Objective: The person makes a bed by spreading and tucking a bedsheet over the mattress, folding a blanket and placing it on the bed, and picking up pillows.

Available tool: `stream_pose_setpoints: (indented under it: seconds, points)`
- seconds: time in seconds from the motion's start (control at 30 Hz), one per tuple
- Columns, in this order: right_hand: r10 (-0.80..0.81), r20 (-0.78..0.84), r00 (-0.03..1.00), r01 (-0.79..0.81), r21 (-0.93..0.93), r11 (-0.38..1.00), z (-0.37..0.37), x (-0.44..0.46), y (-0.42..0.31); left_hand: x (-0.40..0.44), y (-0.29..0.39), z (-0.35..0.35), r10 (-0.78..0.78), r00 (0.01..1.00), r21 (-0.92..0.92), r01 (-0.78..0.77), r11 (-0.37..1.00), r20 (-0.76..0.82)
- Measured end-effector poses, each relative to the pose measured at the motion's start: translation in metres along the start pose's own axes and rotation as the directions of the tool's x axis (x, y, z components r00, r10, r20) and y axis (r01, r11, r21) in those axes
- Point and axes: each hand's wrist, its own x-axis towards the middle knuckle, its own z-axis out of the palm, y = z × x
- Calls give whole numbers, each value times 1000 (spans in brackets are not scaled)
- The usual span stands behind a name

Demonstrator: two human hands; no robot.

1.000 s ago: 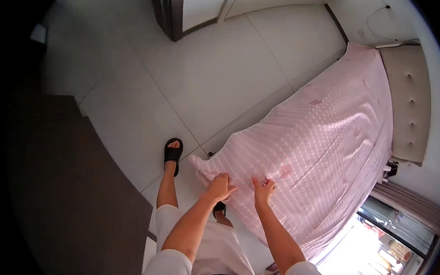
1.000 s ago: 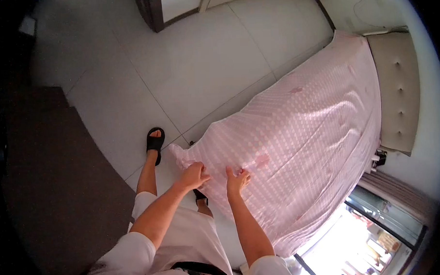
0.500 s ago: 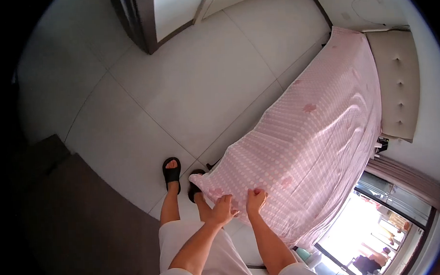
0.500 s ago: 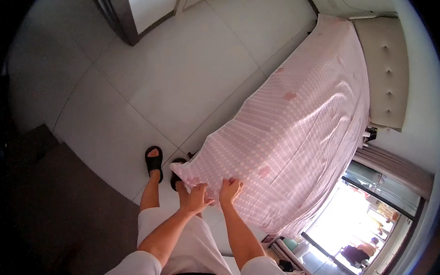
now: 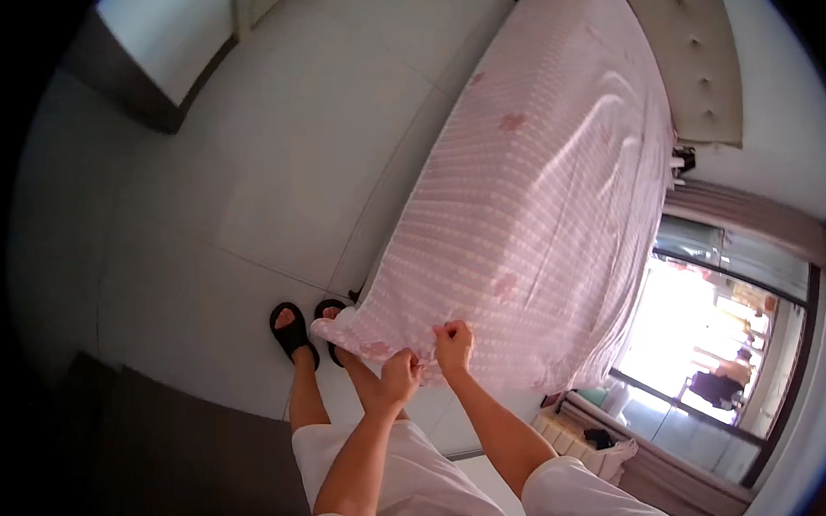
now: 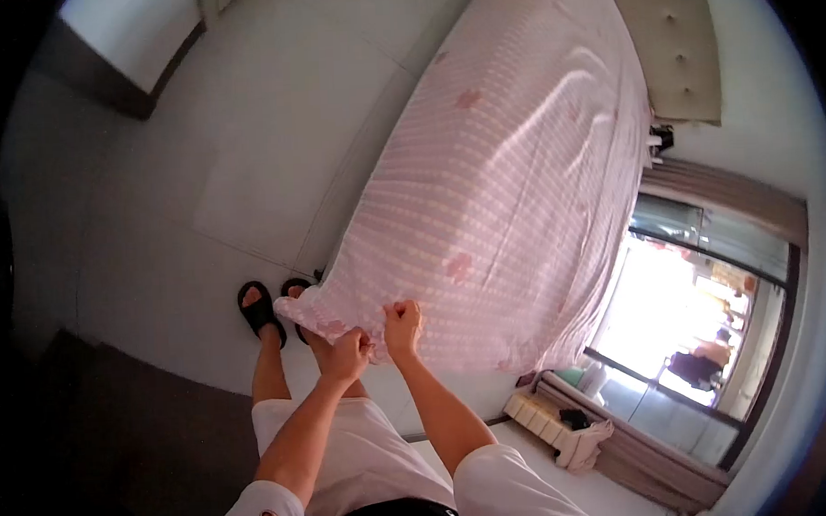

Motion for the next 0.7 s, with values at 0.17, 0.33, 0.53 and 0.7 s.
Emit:
stream_pose_setpoints:
  seconds: [0.17,0.33,0.53,0.7]
  points:
    - [-49,11,999,49,63,997,-1,-12,-29,-3,5,-40,129,992,-51,-128,990,9]
    - [-55,39,998,51,85,995,12,-11,-38,2,1,-45,41,999,-32,-41,999,5]
    - [-213,27,977,211,39,977,15,-6,-34,-5,-26,-48,-10,999,127,15,992,-40]
    - [-149,219,964,126,117,985,-14,3,-45,-35,-49,-99,-327,944,262,327,908,-42]
